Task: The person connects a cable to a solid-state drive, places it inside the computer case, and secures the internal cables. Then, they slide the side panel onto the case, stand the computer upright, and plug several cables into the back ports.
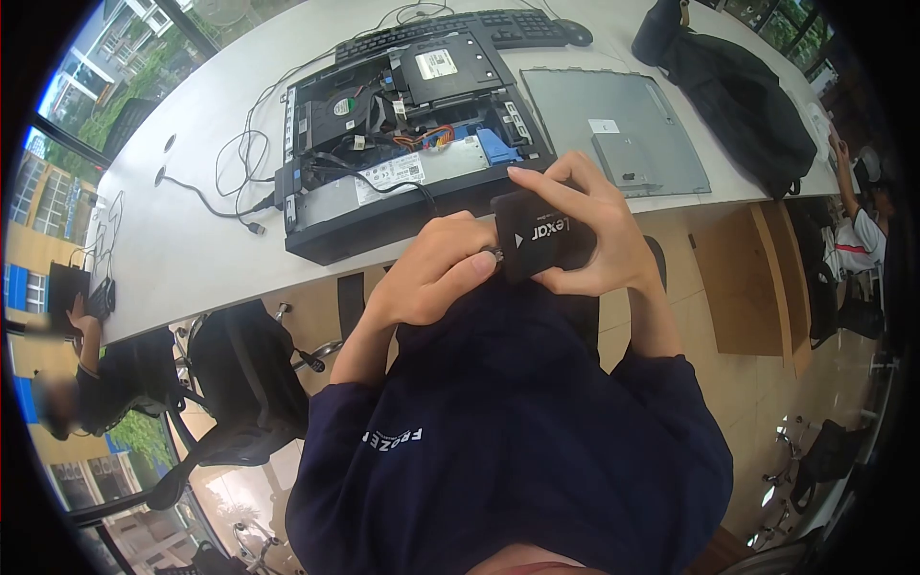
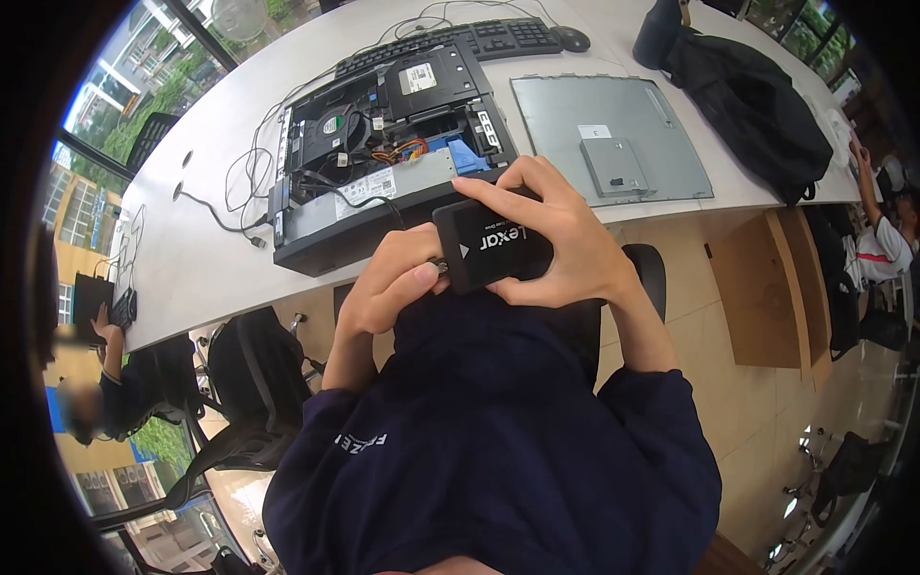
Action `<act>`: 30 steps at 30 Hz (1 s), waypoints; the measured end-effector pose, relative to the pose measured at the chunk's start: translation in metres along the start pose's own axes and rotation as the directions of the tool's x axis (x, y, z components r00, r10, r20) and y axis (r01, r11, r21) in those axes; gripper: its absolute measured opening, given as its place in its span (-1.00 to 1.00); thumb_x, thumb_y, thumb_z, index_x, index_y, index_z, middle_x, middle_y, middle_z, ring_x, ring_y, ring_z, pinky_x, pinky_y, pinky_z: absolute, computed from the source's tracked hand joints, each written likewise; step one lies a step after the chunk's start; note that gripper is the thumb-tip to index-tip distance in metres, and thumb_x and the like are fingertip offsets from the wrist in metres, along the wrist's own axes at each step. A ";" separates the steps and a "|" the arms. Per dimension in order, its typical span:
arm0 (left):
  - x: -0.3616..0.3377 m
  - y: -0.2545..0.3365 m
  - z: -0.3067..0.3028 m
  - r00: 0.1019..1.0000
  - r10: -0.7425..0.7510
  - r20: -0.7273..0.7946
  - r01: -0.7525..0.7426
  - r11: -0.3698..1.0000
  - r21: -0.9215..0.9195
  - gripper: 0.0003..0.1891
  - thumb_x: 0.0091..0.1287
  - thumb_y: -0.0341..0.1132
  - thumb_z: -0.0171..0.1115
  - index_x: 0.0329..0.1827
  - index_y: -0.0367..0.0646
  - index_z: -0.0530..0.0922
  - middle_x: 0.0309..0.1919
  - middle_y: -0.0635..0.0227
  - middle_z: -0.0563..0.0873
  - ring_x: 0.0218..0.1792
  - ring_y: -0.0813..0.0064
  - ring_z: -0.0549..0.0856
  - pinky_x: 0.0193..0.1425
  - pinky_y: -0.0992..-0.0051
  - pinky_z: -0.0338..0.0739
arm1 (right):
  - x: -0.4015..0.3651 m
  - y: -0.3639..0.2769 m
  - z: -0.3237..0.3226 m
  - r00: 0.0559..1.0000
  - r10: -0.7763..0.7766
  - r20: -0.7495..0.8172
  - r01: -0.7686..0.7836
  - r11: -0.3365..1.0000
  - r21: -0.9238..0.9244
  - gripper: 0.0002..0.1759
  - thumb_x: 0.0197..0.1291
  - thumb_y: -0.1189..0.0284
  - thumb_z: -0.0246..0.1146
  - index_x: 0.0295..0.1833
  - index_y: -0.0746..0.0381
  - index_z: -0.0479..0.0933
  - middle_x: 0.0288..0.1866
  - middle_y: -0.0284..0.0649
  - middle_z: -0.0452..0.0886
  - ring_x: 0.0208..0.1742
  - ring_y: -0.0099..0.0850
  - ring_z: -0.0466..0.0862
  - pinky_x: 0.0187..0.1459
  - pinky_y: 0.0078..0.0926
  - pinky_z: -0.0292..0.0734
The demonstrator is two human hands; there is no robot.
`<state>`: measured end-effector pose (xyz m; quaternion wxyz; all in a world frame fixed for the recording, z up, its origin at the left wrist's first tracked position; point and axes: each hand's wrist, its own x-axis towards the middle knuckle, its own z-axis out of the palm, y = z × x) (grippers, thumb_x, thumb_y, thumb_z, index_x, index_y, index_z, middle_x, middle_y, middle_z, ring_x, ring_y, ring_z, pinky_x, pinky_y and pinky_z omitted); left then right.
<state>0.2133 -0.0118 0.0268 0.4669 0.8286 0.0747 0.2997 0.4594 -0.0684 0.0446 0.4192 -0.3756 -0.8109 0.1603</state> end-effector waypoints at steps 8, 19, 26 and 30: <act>0.010 -0.005 -0.008 0.995 0.043 0.089 -0.037 0.997 -0.074 -0.62 0.51 -0.14 -0.01 -0.18 -0.33 0.60 -0.30 0.04 0.66 -0.29 -0.03 0.54 -0.10 0.17 0.35 | 0.001 0.010 0.003 1.000 -0.013 -0.003 0.013 0.999 0.043 -0.01 -0.38 0.33 0.52 0.39 0.30 0.61 -0.13 -0.19 0.55 -0.08 -0.29 0.55 -0.01 -0.39 0.46; 0.006 -0.007 -0.003 0.998 0.054 0.024 -0.050 0.988 -0.145 -0.51 0.51 -0.09 -0.02 0.04 -0.42 0.64 0.15 -0.16 0.63 0.12 -0.18 0.61 0.27 0.09 0.45 | 0.002 0.010 0.006 0.999 0.013 0.046 -0.019 0.992 0.126 -0.06 -0.24 0.33 0.53 0.45 0.19 0.58 -0.11 -0.21 0.46 -0.07 -0.31 0.54 0.05 -0.37 0.49; 0.000 0.000 0.002 1.000 0.025 -0.017 -0.027 0.993 -0.117 -0.43 0.47 -0.02 -0.05 0.10 -0.43 0.64 0.30 -0.17 0.54 0.28 -0.15 0.55 0.41 0.09 0.37 | 0.002 0.010 0.010 0.999 -0.012 0.053 0.004 0.989 0.148 -0.08 -0.22 0.33 0.54 0.44 0.19 0.59 -0.12 -0.23 0.47 -0.08 -0.32 0.54 0.02 -0.38 0.50; -0.005 0.002 0.002 1.000 0.008 -0.007 -0.009 0.994 -0.106 -0.44 0.46 -0.02 -0.04 0.07 -0.44 0.65 0.29 -0.17 0.55 0.27 -0.15 0.54 0.42 0.09 0.36 | 0.004 0.012 0.013 0.997 -0.051 0.055 0.042 0.989 0.144 -0.07 -0.23 0.32 0.56 0.43 0.19 0.60 -0.12 -0.22 0.50 -0.09 -0.32 0.55 0.01 -0.38 0.51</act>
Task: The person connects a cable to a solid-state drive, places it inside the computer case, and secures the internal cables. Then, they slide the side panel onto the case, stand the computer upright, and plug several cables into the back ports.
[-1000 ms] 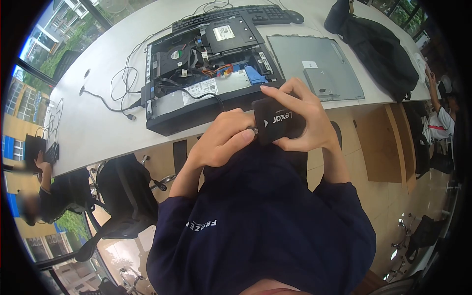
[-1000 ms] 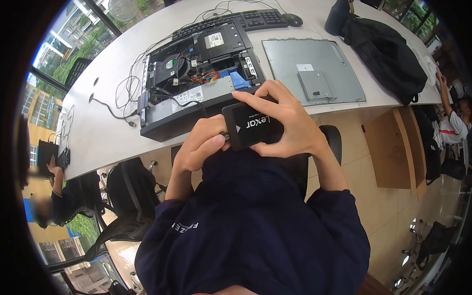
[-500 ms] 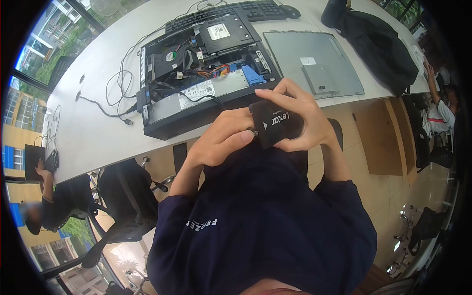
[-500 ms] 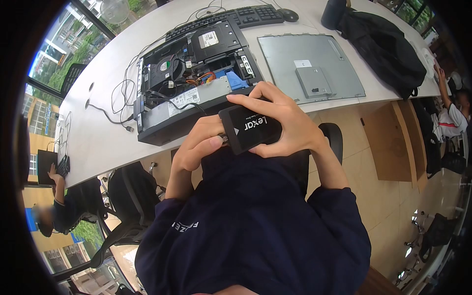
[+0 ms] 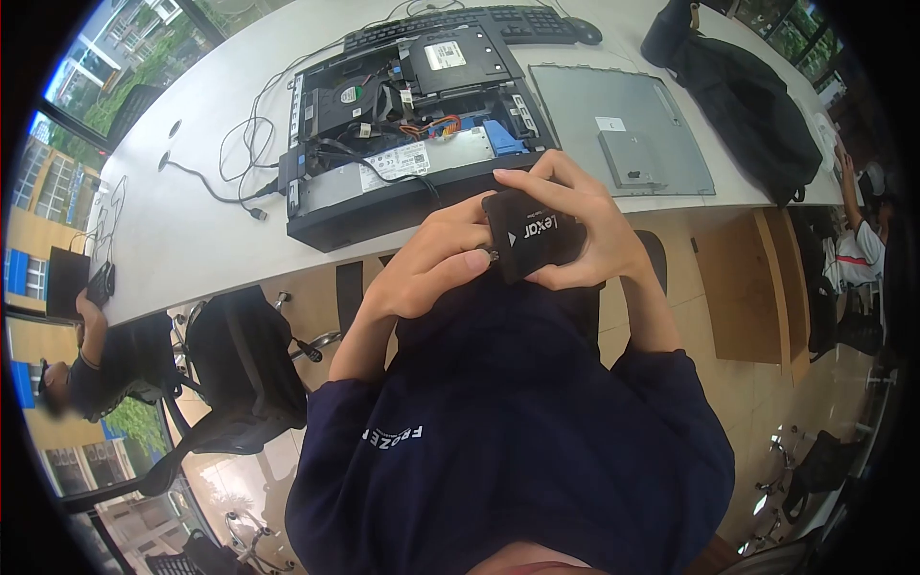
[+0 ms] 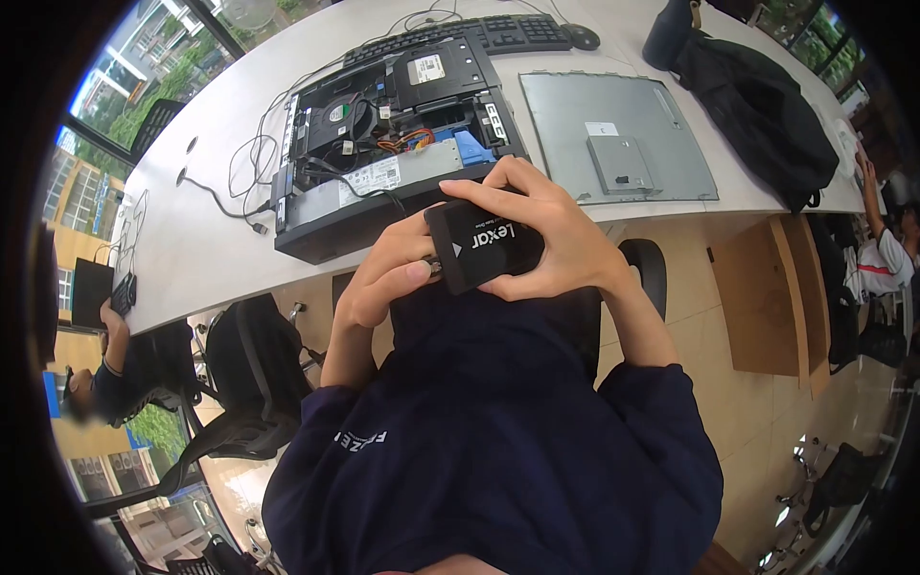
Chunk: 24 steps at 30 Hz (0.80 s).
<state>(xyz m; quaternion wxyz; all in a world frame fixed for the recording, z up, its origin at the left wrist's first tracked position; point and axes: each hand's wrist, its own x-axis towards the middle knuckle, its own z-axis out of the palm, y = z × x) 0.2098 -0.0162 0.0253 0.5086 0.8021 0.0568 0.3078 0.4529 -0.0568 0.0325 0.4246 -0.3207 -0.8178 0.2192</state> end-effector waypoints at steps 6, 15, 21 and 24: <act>-0.006 0.001 0.002 1.000 -0.002 -0.017 0.002 1.000 -0.007 -0.47 0.46 -0.05 0.00 0.01 -0.45 0.66 0.26 -0.17 0.57 0.27 -0.14 0.55 0.41 0.09 0.37 | 0.005 0.003 0.000 0.999 -0.021 0.033 0.019 0.998 0.054 -0.08 -0.25 0.32 0.56 0.41 0.18 0.62 -0.13 -0.22 0.52 -0.11 -0.31 0.56 -0.02 -0.37 0.53; -0.007 0.010 0.001 0.999 -0.047 0.005 0.047 0.998 0.039 -0.57 0.53 -0.15 0.01 -0.02 -0.42 0.66 0.18 -0.11 0.63 0.13 -0.09 0.63 0.25 0.15 0.48 | 0.003 -0.003 -0.006 0.999 -0.029 0.032 0.030 0.998 -0.062 -0.08 -0.28 0.35 0.57 0.40 0.14 0.63 -0.17 -0.24 0.49 -0.14 -0.32 0.54 -0.05 -0.36 0.51; -0.006 0.009 0.002 0.999 -0.035 0.005 0.035 0.999 -0.006 -0.58 0.52 -0.15 0.02 -0.01 -0.41 0.65 0.13 -0.09 0.66 0.08 -0.09 0.65 0.20 0.14 0.50 | -0.002 -0.004 -0.005 0.999 -0.022 0.033 0.023 0.999 -0.045 -0.06 -0.35 0.34 0.58 0.36 0.28 0.64 -0.15 -0.22 0.54 -0.11 -0.33 0.55 -0.04 -0.41 0.47; -0.002 0.008 0.000 1.000 -0.007 0.007 0.007 1.000 -0.007 -0.57 0.51 -0.14 0.03 0.00 -0.41 0.66 0.14 -0.09 0.66 0.09 -0.09 0.65 0.22 0.14 0.50 | 0.000 -0.005 -0.005 1.000 -0.010 0.024 0.010 1.000 -0.013 -0.09 -0.26 0.34 0.59 0.40 0.15 0.63 -0.16 -0.23 0.50 -0.12 -0.33 0.56 -0.03 -0.37 0.52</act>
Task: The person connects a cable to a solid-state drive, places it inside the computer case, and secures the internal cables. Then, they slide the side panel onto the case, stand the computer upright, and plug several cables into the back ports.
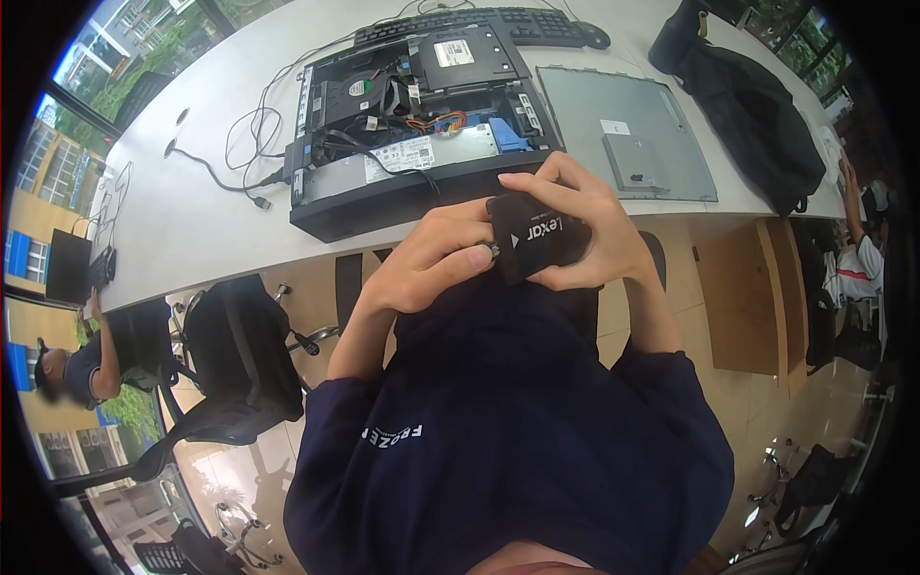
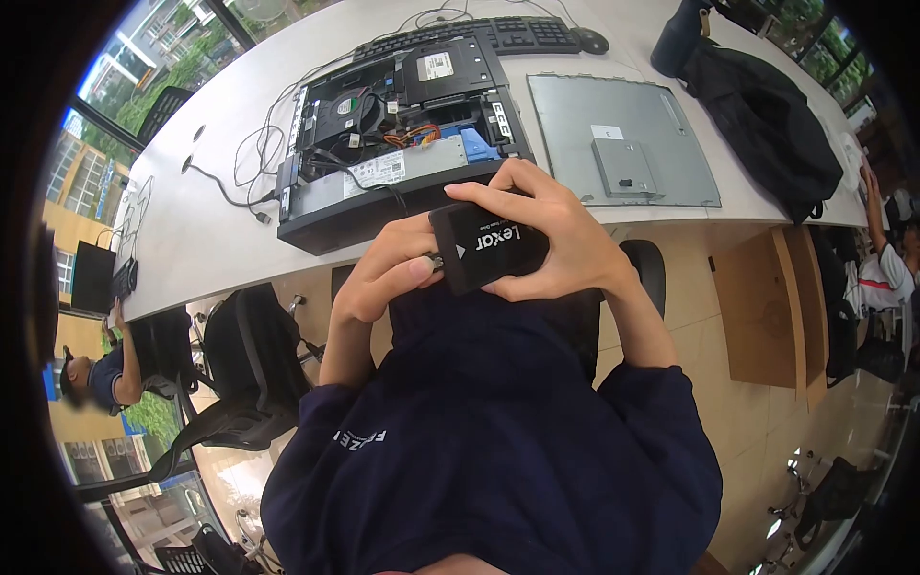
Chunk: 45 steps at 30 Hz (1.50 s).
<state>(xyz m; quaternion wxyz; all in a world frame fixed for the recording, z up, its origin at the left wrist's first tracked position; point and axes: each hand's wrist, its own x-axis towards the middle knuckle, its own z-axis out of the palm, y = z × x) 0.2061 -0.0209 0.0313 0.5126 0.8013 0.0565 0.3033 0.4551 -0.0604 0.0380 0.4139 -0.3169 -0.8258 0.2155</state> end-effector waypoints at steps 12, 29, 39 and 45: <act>0.007 -0.007 -0.008 0.999 -0.015 0.030 0.017 0.997 -0.078 -0.56 0.51 -0.12 0.03 -0.17 -0.44 0.61 0.10 -0.08 0.64 0.04 -0.02 0.62 0.20 0.14 0.47 | 0.000 0.004 0.003 0.998 0.053 -0.044 -0.052 0.998 0.033 -0.09 -0.24 0.33 0.60 0.41 0.17 0.62 -0.16 -0.23 0.51 -0.13 -0.32 0.57 -0.04 -0.39 0.53; 0.010 -0.017 -0.006 0.994 0.017 0.105 -0.018 1.000 0.001 -0.66 0.51 -0.24 0.09 -0.13 -0.40 0.65 0.05 -0.05 0.65 0.02 -0.02 0.63 0.16 0.14 0.50 | -0.005 0.002 -0.003 0.998 0.066 -0.019 -0.067 0.998 -0.020 -0.08 -0.30 0.37 0.60 0.39 0.20 0.64 -0.16 -0.23 0.53 -0.14 -0.34 0.57 -0.08 -0.40 0.51; -0.002 -0.004 -0.007 0.997 -0.060 0.054 0.058 0.997 0.052 -0.70 0.45 -0.22 0.11 -0.17 -0.31 0.67 -0.09 0.06 0.69 -0.04 0.04 0.65 0.10 0.18 0.51 | -0.003 -0.006 -0.004 1.000 0.005 -0.015 -0.006 0.996 -0.087 -0.05 -0.24 0.28 0.70 0.42 0.21 0.61 0.03 -0.20 0.51 0.05 -0.29 0.59 0.10 -0.36 0.54; -0.007 0.001 0.011 0.966 0.141 -0.215 -0.108 0.981 0.160 -0.73 0.39 -0.26 0.15 -0.11 -0.32 0.66 -0.09 0.03 0.69 -0.03 0.03 0.65 0.10 0.16 0.51 | -0.006 -0.001 0.001 0.973 0.184 -0.139 -0.110 0.901 0.420 0.09 -0.06 0.40 0.70 0.59 0.29 0.30 0.33 -0.12 0.54 0.33 -0.34 0.61 0.32 -0.36 0.52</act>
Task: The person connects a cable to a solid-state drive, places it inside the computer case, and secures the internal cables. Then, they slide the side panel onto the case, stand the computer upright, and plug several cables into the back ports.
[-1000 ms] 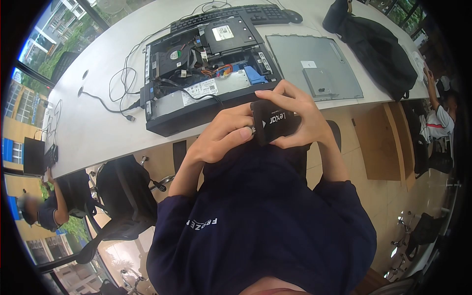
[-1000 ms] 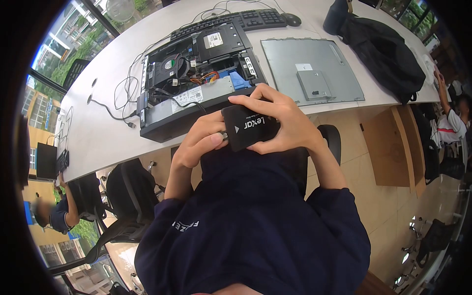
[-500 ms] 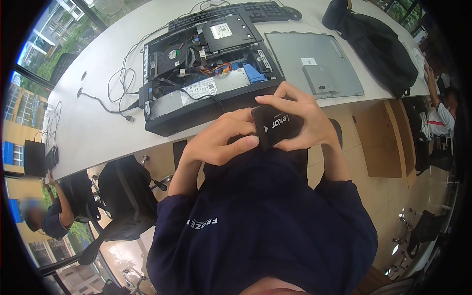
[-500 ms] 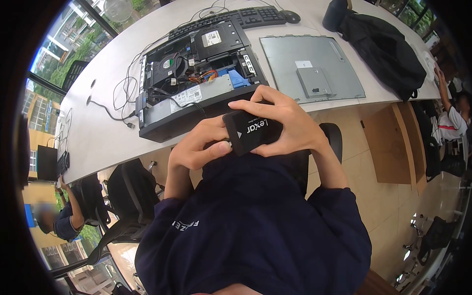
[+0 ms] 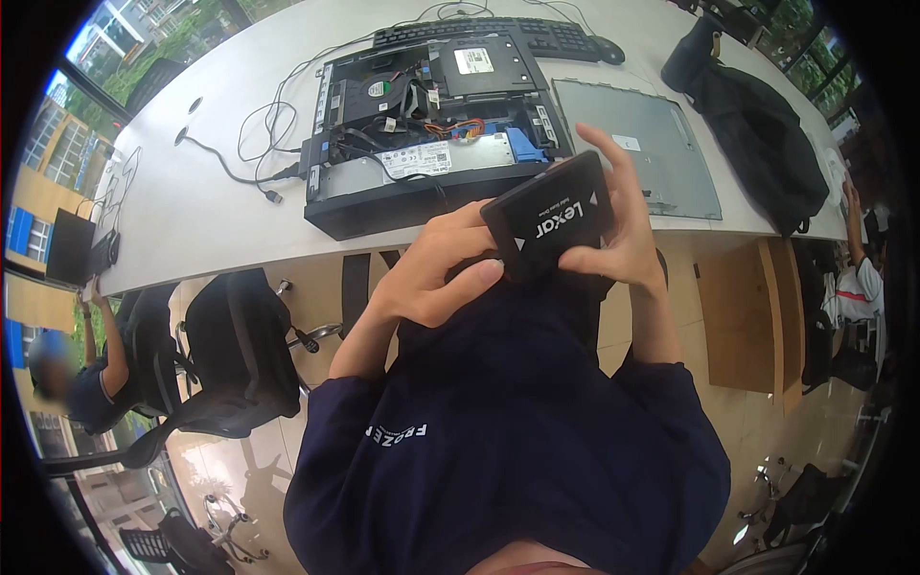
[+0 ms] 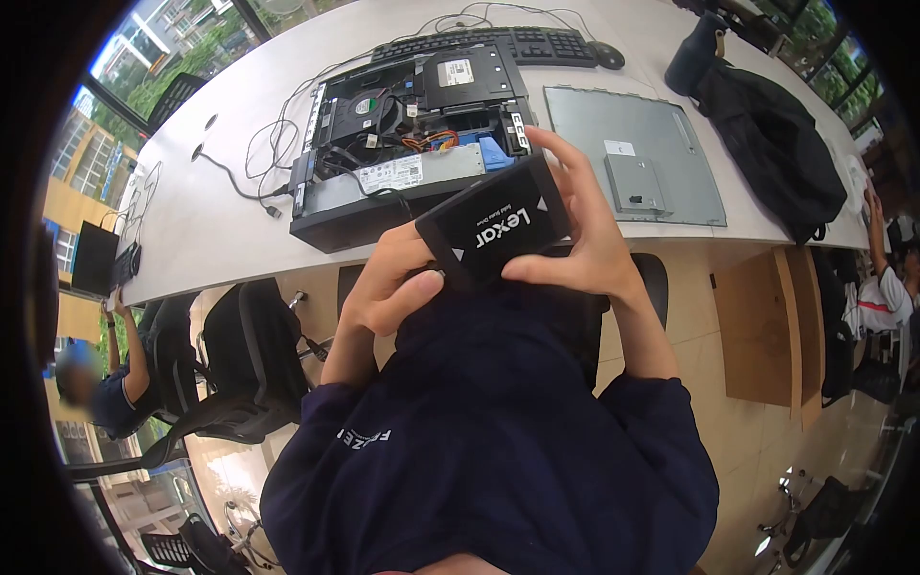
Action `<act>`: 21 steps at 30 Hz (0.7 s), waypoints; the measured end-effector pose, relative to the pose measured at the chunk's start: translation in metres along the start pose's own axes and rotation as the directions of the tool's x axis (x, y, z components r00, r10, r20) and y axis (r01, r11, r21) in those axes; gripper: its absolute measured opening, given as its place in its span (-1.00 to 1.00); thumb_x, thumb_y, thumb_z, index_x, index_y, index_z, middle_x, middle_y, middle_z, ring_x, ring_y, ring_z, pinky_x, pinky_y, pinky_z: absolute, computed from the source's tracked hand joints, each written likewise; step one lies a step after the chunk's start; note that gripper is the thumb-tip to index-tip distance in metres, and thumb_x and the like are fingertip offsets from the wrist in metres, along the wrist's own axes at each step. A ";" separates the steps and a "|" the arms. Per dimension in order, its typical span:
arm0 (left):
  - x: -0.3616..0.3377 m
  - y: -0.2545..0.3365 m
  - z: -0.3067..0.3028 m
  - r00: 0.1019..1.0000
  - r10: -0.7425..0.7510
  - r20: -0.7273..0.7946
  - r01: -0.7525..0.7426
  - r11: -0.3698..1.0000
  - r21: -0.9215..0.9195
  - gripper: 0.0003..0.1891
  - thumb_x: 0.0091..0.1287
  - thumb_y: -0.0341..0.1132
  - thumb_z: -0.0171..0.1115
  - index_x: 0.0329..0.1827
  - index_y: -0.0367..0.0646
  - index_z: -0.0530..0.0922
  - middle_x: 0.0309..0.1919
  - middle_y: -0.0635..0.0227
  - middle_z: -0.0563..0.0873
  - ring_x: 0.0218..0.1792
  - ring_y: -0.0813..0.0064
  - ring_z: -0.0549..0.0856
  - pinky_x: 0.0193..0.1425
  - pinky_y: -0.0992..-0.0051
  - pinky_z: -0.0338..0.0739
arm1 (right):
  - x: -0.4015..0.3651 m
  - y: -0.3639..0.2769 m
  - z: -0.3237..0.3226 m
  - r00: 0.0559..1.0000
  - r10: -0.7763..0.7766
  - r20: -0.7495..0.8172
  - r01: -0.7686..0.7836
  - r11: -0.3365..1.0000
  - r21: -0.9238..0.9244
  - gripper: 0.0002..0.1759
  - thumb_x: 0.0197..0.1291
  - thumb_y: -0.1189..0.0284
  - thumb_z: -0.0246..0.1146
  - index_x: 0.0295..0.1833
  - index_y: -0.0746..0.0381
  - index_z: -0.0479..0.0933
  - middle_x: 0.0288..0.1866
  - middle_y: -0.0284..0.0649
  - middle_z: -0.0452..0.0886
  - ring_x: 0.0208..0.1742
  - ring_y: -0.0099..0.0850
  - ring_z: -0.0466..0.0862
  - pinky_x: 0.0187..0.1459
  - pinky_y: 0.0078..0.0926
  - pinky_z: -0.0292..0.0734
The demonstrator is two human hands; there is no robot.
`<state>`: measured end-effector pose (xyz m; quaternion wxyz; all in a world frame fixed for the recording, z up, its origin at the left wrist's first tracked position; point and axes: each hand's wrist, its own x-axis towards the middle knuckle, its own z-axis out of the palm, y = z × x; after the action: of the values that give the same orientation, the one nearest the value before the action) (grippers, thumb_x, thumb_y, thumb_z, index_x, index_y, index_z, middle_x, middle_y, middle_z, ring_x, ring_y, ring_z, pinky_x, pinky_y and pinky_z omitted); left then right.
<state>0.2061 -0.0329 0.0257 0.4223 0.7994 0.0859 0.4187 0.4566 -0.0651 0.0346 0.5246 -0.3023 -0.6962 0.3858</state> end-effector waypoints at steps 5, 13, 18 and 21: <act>0.002 0.003 -0.003 0.999 0.016 -0.047 -0.003 0.964 0.264 -0.76 0.31 -0.36 0.18 -0.07 -0.31 0.66 0.01 0.04 0.70 0.06 0.01 0.66 0.18 0.18 0.49 | -0.004 0.008 -0.010 0.997 0.071 0.000 -0.071 0.993 0.099 -0.13 0.05 0.60 0.60 0.48 0.35 0.35 0.23 -0.18 0.60 0.27 -0.46 0.63 0.31 -0.43 0.51; 0.029 -0.029 -0.018 0.947 0.072 -0.314 0.261 0.399 0.879 -0.73 0.45 -0.27 0.16 -0.03 -0.26 0.72 0.12 0.08 0.74 0.24 0.04 0.63 0.52 0.09 0.29 | -0.001 0.005 -0.021 0.987 0.063 -0.146 -0.038 0.984 0.172 -0.28 0.13 0.58 0.50 0.40 0.39 0.38 0.16 -0.17 0.63 0.20 -0.44 0.65 0.28 -0.43 0.54; 0.044 -0.035 -0.025 0.938 -0.161 -0.305 0.345 0.386 0.856 -0.73 0.52 -0.25 0.14 -0.05 -0.17 0.78 0.02 0.25 0.80 0.17 0.26 0.70 0.69 0.00 0.08 | 0.002 0.000 -0.019 0.969 0.040 -0.242 0.003 0.985 0.175 -0.34 0.18 0.59 0.46 0.38 0.39 0.38 0.06 -0.12 0.68 0.06 -0.40 0.73 0.05 -0.37 0.68; 0.051 -0.031 -0.033 0.941 -0.175 -0.291 0.339 0.435 0.835 -0.77 0.48 -0.30 0.19 -0.16 -0.16 0.80 -0.10 0.38 0.80 0.06 0.32 0.71 0.68 -0.02 0.08 | 0.005 0.000 -0.016 0.950 0.085 -0.300 -0.014 0.973 0.230 -0.38 0.23 0.59 0.42 0.38 0.39 0.38 0.01 -0.11 0.69 -0.03 -0.39 0.75 -0.14 -0.37 0.73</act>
<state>0.2205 0.0312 0.0426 0.0057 0.8423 0.4414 0.3093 0.4705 -0.0578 0.0392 0.6477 -0.3148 -0.5496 0.4235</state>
